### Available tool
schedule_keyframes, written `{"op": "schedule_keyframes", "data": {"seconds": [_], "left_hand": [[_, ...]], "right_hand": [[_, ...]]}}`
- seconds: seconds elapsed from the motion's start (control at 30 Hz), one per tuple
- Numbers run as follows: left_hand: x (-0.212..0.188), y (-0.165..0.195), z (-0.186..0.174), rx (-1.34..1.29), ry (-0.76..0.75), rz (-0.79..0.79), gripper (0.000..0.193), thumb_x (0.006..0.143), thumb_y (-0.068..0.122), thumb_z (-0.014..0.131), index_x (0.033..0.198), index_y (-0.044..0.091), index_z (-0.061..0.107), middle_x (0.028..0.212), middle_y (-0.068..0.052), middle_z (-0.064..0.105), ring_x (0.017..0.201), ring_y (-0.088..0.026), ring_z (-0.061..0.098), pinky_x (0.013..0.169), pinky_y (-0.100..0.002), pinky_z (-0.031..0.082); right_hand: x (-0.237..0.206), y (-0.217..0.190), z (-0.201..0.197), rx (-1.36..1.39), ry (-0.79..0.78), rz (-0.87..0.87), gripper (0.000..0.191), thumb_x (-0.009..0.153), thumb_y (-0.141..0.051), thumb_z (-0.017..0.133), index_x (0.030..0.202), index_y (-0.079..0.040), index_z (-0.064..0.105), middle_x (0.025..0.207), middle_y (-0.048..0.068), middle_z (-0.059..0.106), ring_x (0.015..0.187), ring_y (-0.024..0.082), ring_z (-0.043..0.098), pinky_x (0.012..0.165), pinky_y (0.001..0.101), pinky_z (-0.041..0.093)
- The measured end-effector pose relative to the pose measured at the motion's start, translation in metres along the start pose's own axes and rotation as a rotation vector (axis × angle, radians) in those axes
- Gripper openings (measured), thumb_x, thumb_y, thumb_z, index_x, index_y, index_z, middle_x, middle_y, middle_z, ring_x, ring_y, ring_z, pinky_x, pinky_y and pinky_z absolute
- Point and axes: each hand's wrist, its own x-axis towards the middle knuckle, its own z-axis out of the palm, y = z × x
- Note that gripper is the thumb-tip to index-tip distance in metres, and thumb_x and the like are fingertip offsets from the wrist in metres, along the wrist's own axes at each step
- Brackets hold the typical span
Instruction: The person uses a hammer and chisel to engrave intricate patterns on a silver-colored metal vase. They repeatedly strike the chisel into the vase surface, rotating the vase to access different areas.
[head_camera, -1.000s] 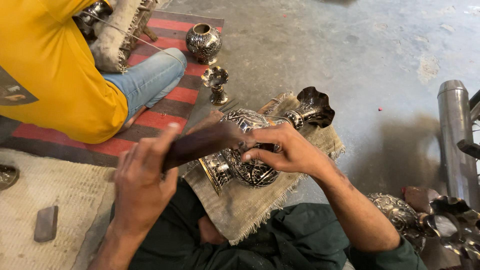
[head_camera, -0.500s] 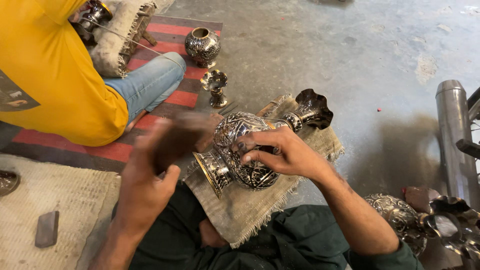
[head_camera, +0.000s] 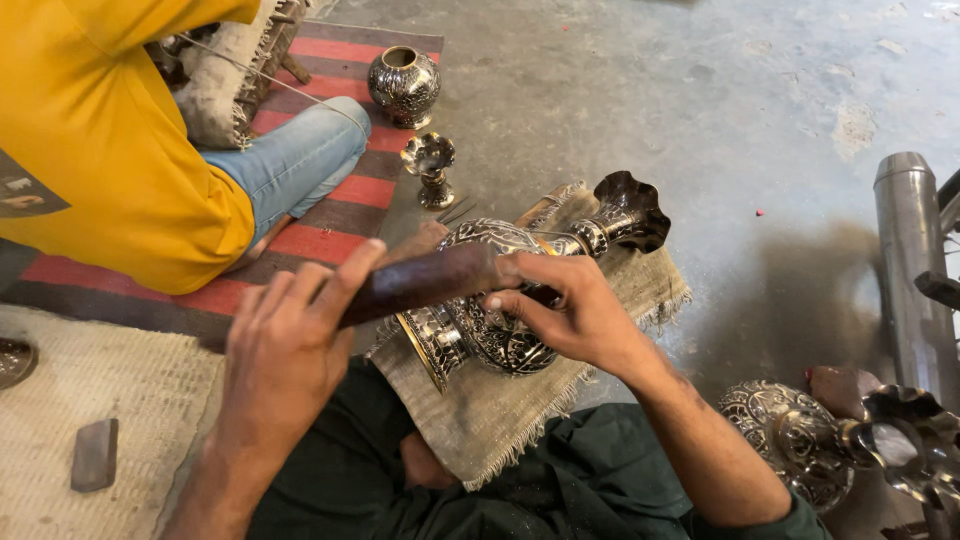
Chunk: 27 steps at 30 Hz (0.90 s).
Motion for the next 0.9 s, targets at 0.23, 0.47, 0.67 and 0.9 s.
{"op": "schedule_keyframes", "data": {"seconds": [0.23,0.47,0.67,0.9], "left_hand": [[-0.013,-0.054,0.019,-0.26,0.188,0.088,0.083,0.069,-0.001,0.074,0.147,0.019,0.051,0.12,-0.013,0.063,0.109,-0.037,0.064,0.095,-0.048,0.05],[-0.033,-0.091,0.023,-0.347,0.189,-0.035,0.081,0.074,-0.001,0.076,0.147,0.021,0.05,0.125,-0.013,0.062,0.116,-0.036,0.064,0.097,-0.047,0.053],[-0.018,-0.146,0.042,-0.617,0.101,-0.219,0.08,0.077,0.001,0.072,0.149,0.019,0.041,0.124,-0.017,0.068,0.112,-0.033,0.073,0.088,-0.041,0.057],[0.033,-0.194,0.044,-0.712,-0.08,-0.277,0.085,0.075,0.002,0.072,0.15,0.018,0.035,0.121,-0.017,0.068,0.104,-0.034,0.075,0.081,-0.041,0.057]], "right_hand": [[0.031,0.008,0.035,-0.02,-0.167,0.115,0.027,0.092,-0.018,0.075,0.117,-0.007,0.074,0.092,0.003,0.082,0.079,0.012,0.076,0.075,0.0311,0.058],[0.044,0.015,0.064,0.2,-0.179,-0.043,0.015,0.1,-0.014,0.072,0.111,-0.004,0.072,0.099,0.005,0.08,0.092,0.011,0.077,0.083,0.0286,0.062],[0.08,0.035,0.094,0.192,-0.022,0.131,0.025,0.097,-0.011,0.071,0.12,-0.002,0.069,0.099,0.004,0.08,0.09,0.011,0.076,0.077,0.0278,0.06],[0.151,0.049,0.098,0.024,-0.056,0.023,0.03,0.093,-0.01,0.075,0.121,-0.003,0.07,0.094,0.005,0.08,0.084,0.012,0.076,0.073,0.0284,0.057]]}}
